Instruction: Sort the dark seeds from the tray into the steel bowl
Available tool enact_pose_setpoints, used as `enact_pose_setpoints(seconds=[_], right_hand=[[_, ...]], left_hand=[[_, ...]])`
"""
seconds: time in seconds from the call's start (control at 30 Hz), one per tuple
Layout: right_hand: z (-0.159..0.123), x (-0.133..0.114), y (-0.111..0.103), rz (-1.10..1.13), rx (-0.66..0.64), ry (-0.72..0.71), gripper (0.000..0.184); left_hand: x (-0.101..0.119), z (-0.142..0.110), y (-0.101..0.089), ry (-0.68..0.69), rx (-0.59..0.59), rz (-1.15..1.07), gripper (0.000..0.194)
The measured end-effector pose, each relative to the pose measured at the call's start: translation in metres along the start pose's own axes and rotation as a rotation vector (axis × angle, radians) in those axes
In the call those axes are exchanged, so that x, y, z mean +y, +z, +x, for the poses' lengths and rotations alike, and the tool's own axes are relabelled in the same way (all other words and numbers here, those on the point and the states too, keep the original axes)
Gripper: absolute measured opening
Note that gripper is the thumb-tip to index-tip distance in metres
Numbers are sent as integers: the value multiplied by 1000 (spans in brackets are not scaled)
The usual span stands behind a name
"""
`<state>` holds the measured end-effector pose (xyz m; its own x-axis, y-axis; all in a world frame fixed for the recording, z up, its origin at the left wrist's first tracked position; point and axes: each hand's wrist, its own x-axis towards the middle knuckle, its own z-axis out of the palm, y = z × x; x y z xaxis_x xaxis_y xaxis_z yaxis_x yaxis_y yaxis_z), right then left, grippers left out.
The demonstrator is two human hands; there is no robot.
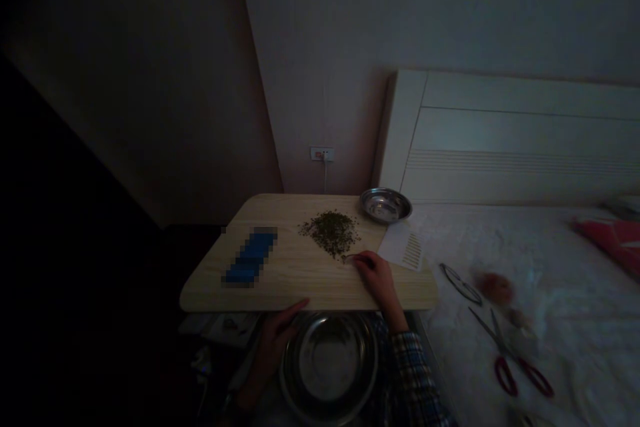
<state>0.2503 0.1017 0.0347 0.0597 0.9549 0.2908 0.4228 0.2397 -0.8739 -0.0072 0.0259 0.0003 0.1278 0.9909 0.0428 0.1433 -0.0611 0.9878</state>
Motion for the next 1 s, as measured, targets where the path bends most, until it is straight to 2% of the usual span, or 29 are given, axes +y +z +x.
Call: enact_pose_setpoints(seconds=[0.2, 0.33, 0.77, 1.0], right_hand=[[-1, -2, 1, 25, -16, 5, 20], [-1, 0, 3, 88, 26, -2, 22], [-1, -8, 4, 44, -24, -47, 22], [0, 0, 5, 13, 35, -29, 23]], left_hand=[[2, 0, 1, -8, 1, -1, 40], [3, 0, 1, -14, 18, -20, 38], [-4, 0, 0, 7, 6, 5, 39], [0, 0, 1, 9, 5, -15, 40]])
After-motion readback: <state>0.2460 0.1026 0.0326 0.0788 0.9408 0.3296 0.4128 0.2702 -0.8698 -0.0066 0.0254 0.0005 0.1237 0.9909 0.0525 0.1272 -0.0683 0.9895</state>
